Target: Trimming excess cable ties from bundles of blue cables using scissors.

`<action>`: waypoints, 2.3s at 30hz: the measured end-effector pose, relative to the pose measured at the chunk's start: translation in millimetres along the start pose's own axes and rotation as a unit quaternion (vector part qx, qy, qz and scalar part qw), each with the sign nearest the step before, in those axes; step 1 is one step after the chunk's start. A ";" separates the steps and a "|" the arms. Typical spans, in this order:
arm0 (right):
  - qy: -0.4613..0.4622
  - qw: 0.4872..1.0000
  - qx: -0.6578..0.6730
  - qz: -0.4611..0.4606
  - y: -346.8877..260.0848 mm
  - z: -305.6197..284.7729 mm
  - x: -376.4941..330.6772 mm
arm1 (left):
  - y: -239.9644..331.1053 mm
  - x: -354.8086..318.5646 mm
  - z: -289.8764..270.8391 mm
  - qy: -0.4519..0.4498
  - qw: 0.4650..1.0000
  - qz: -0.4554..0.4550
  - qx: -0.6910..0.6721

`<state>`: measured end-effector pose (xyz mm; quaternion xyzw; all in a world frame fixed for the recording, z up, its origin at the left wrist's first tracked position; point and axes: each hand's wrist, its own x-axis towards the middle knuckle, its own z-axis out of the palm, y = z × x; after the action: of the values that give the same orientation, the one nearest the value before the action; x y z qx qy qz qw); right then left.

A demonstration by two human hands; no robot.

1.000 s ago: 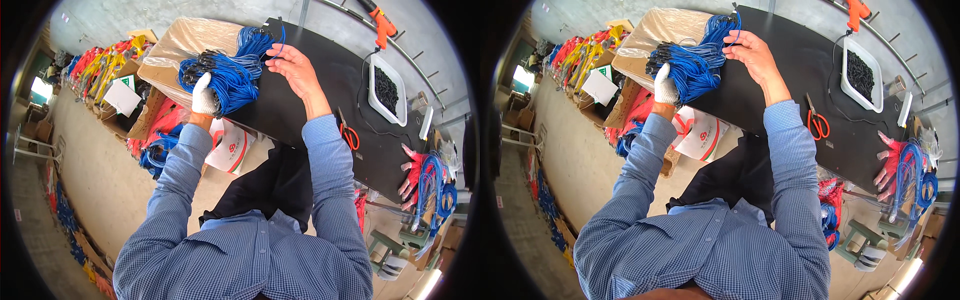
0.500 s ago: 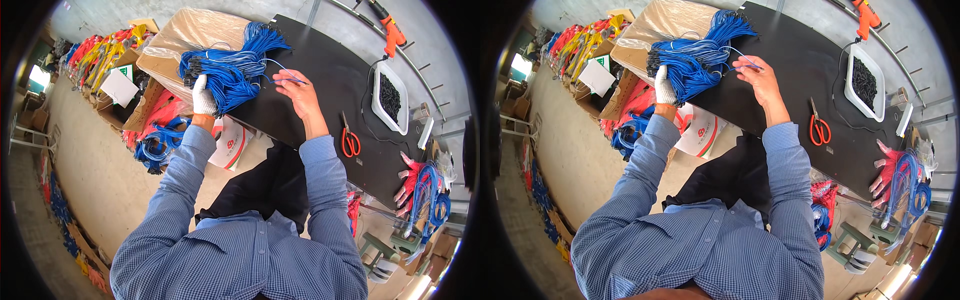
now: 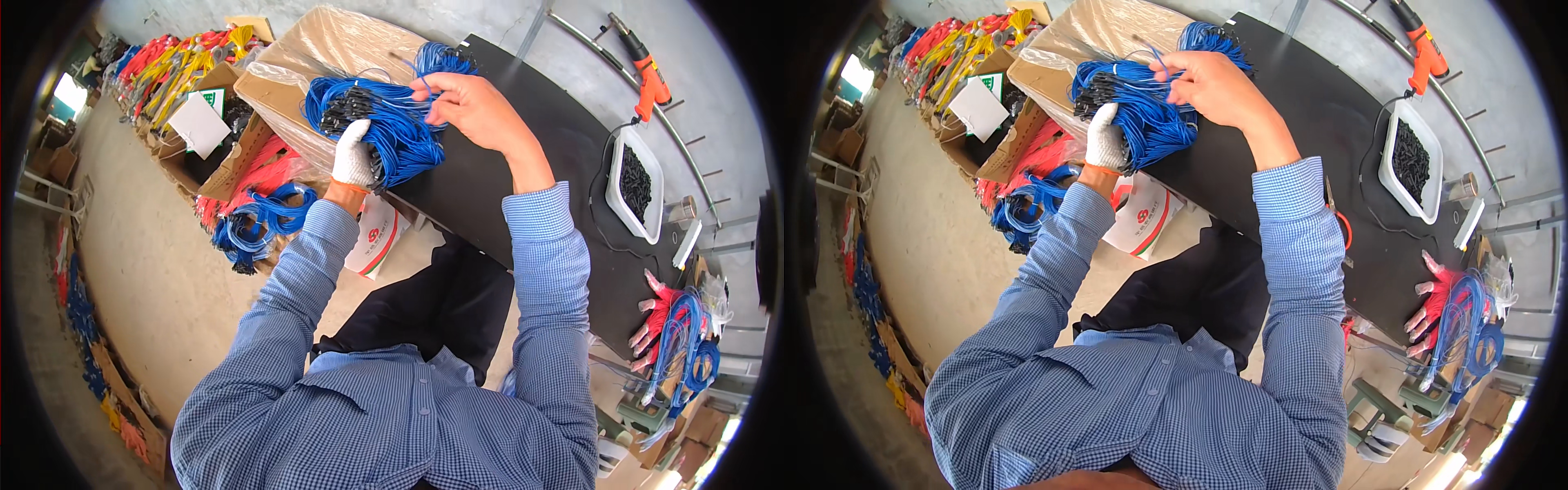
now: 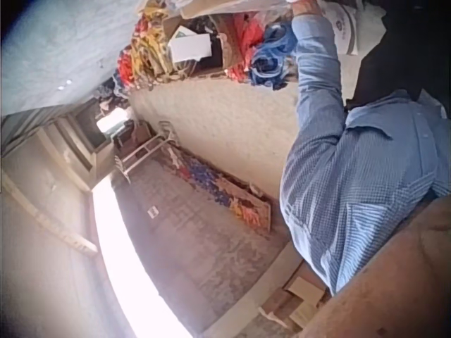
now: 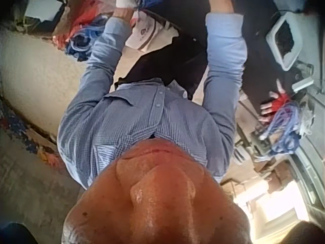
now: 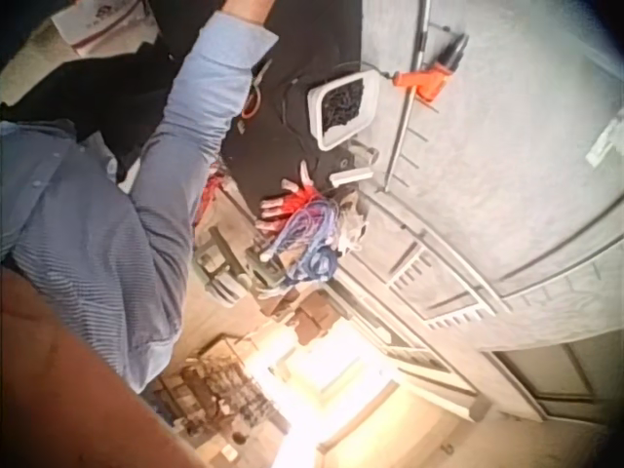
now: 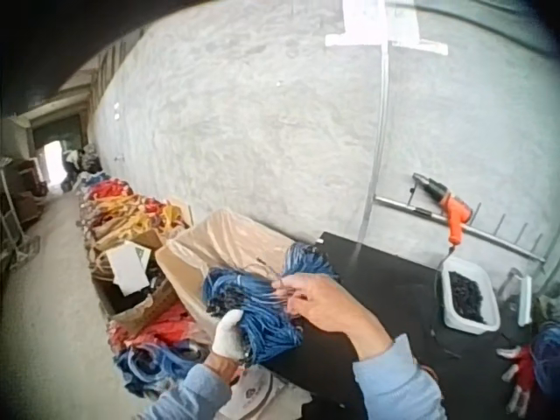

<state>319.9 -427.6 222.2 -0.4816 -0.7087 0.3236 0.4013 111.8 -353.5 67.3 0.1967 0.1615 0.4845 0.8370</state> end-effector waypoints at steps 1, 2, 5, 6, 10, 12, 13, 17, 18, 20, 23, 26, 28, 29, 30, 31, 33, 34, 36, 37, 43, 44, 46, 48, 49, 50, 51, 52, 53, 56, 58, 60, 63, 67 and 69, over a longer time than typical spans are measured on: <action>0.005 0.993 -0.115 -0.019 1.0 0.3 2.0 | 0.3 -1.2 3.1 0.005 1.000 0.006 0.008; 0.000 0.993 -0.118 -0.020 2.4 1.8 1.7 | -1.1 -4.5 6.1 0.011 0.999 0.008 0.033; 0.064 0.990 -0.126 0.030 8.5 10.6 -6.4 | -3.8 -8.2 11.2 0.014 1.000 0.008 0.012; 0.095 0.992 -0.081 0.037 13.3 15.2 -10.7 | -3.0 -8.5 12.1 0.013 1.000 -0.007 0.002; 0.108 0.992 -0.070 0.003 13.7 31.3 -27.7 | 0.8 -10.7 12.6 0.001 1.000 -0.011 -0.021; 0.094 0.989 -0.117 0.007 14.5 30.5 -30.8 | 1.7 -14.1 18.3 0.001 0.999 -0.018 -0.028; 0.094 0.988 -0.119 0.007 15.2 30.1 -30.8 | 1.1 -13.4 17.5 0.000 0.999 -0.018 -0.029; 0.234 0.970 -0.068 0.004 28.0 31.2 -34.2 | -0.1 -8.9 13.4 0.017 0.999 0.002 -0.039; 0.238 0.967 -0.086 -0.035 31.9 32.8 -39.0 | -0.2 -8.1 12.9 0.016 0.998 -0.005 -0.057; 0.228 0.955 -0.168 -0.093 25.1 37.8 -44.9 | -0.6 -5.8 5.8 0.013 0.998 0.001 -0.062; 0.244 0.913 -0.297 -0.138 23.2 35.9 -49.0 | -1.5 -10.9 14.9 0.027 0.998 0.002 -0.058; 0.260 0.890 -0.331 -0.175 13.4 33.6 -52.3 | -2.6 -17.2 27.0 0.018 0.998 0.013 -0.064; 0.197 0.888 -0.354 -0.218 1.4 38.3 -53.6 | -0.8 -20.4 31.2 0.010 0.998 -0.017 -0.057; 0.155 0.900 -0.349 -0.209 -3.4 44.2 -52.7 | -0.8 -20.1 29.5 0.010 0.998 -0.015 -0.058; 0.130 0.904 -0.348 -0.211 -5.7 49.0 -50.4 | -1.5 -18.7 26.1 0.008 0.998 -0.021 -0.050; 0.108 0.908 -0.346 -0.210 -6.8 50.5 -49.8 | -2.5 -17.2 25.8 0.005 0.999 -0.028 -0.041; 0.113 0.899 -0.377 -0.194 -2.5 48.5 -51.6 | -6.2 -14.8 25.3 0.013 0.999 -0.019 -0.045; 0.116 0.888 -0.407 -0.178 0.0 47.8 -52.5 | -5.9 -16.9 28.0 0.018 0.999 -0.021 -0.042; 0.154 0.878 -0.412 -0.190 4.0 44.1 -55.6 | -3.5 -21.0 32.4 0.024 0.999 -0.023 -0.041; 0.194 0.866 -0.414 -0.200 6.6 41.3 -59.0 | -2.9 -23.1 35.0 0.028 0.999 -0.017 -0.043; 0.344 0.906 -0.220 -0.114 33.2 40.6 -75.0 | -2.4 -17.9 31.7 0.028 0.998 -0.011 -0.059; 0.370 0.902 -0.201 -0.095 38.9 39.0 -76.5 | -0.9 -17.2 32.4 0.025 0.998 -0.005 -0.058; 0.402 0.898 -0.170 -0.062 44.0 38.7 -79.3 | 1.5 -14.8 33.8 0.027 0.998 0.008 -0.052; 0.402 0.895 -0.178 -0.078 43.9 39.8 -77.4 | 1.1 -15.7 33.5 0.022 0.998 -0.002 -0.050; 0.399 0.893 -0.185 -0.096 41.1 40.5 -74.8 | 1.6 -17.0 34.4 0.017 0.999 -0.009 -0.049; 0.401 0.893 -0.184 -0.095 38.1 40.0 -72.1 | -0.3 -14.6 31.5 0.017 0.999 -0.009 -0.047; 0.363 0.897 -0.222 -0.120 34.8 38.1 -69.1 | -3.0 -10.1 27.2 0.013 1.000 0.000 -0.028; 0.325 0.898 -0.259 -0.144 28.7 37.3 -65.5 | -3.3 -9.8 28.0 0.009 1.000 0.009 -0.009; 0.325 0.898 -0.258 -0.143 22.6 37.2 -62.2 | -3.7 -10.5 28.1 0.010 1.000 0.009 -0.008; 0.203 0.974 -0.086 -0.051 14.6 36.0 -55.0 | -4.5 -14.2 29.1 0.011 1.000 -0.004 -0.012; 0.180 0.982 0.050 -0.018 17.7 36.1 -49.7 | -0.8 -17.0 25.3 -0.008 0.997 -0.045 -0.066; 0.191 0.960 0.204 0.005 21.4 37.5 -46.7 | 0.5 -20.4 19.4 0.006 0.997 -0.031 -0.068; 0.111 0.985 -0.068 0.112 72.1 28.0 -52.3 | -3.8 -15.0 8.1 0.029 0.998 0.000 -0.061; 0.077 0.991 -0.075 0.079 75.1 43.2 -49.5 | -4.0 -11.9 2.9 0.028 0.998 -0.004 -0.064; 0.059 0.991 -0.067 0.102 75.2 37.4 -46.9 | -5.2 -12.3 5.2 0.040 0.998 0.010 -0.052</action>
<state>328.8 -450.0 129.0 -0.5957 -0.6511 0.2854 0.3740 112.1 -367.5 70.2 0.1350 0.1672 0.5083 0.8339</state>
